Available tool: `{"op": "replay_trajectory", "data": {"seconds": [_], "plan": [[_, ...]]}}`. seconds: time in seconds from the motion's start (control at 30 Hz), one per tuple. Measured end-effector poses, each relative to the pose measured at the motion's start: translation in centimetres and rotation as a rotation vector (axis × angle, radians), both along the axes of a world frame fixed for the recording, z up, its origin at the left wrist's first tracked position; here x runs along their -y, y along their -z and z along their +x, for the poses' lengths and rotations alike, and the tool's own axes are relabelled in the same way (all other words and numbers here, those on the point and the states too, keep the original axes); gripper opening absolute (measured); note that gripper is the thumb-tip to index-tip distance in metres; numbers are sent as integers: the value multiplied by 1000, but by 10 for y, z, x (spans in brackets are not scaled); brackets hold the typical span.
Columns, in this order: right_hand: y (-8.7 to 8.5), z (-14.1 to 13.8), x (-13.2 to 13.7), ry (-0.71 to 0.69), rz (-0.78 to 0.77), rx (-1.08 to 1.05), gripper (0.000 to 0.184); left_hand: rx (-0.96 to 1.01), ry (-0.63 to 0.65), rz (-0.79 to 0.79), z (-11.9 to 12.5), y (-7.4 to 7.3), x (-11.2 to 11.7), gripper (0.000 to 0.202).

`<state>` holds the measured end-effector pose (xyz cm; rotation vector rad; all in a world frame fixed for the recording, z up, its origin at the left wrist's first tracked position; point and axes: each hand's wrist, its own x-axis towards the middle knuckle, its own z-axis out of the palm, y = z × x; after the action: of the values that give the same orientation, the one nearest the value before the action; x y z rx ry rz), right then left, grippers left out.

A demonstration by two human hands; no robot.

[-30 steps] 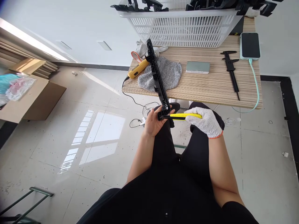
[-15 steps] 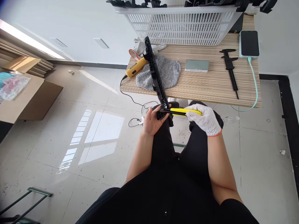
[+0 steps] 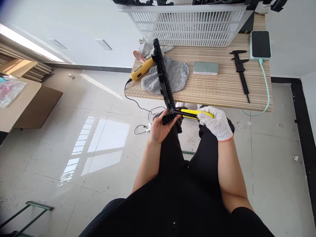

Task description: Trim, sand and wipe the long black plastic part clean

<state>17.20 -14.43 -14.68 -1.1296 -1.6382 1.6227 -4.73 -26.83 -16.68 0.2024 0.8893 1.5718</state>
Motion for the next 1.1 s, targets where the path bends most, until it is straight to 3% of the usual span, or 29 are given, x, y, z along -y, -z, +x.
{"op": "replay_trajectory", "data": {"seconds": [0.13,0.27,0.4,0.73,0.9,1.1], "plan": [[-1,0,0,-76,1,39,25,-7,7,6,0,-1,0,53],[-7,-2,2,16,-13,-11,21,-28,0,-7,1,-4,0,60],[-12,-4,4,20,-38,-23,19,-55,-13,-5,2,-3,1,69],[-15,-8,5,122,-96,-55,22,-119,11,-37,3,3,1,30],[-12,-8,4,154,-80,-77,19,-90,10,-90,4,2,-5,28],[-11,-12,-1,303,-64,-107,21,-98,111,-21,-7,-10,-27,26]]}}
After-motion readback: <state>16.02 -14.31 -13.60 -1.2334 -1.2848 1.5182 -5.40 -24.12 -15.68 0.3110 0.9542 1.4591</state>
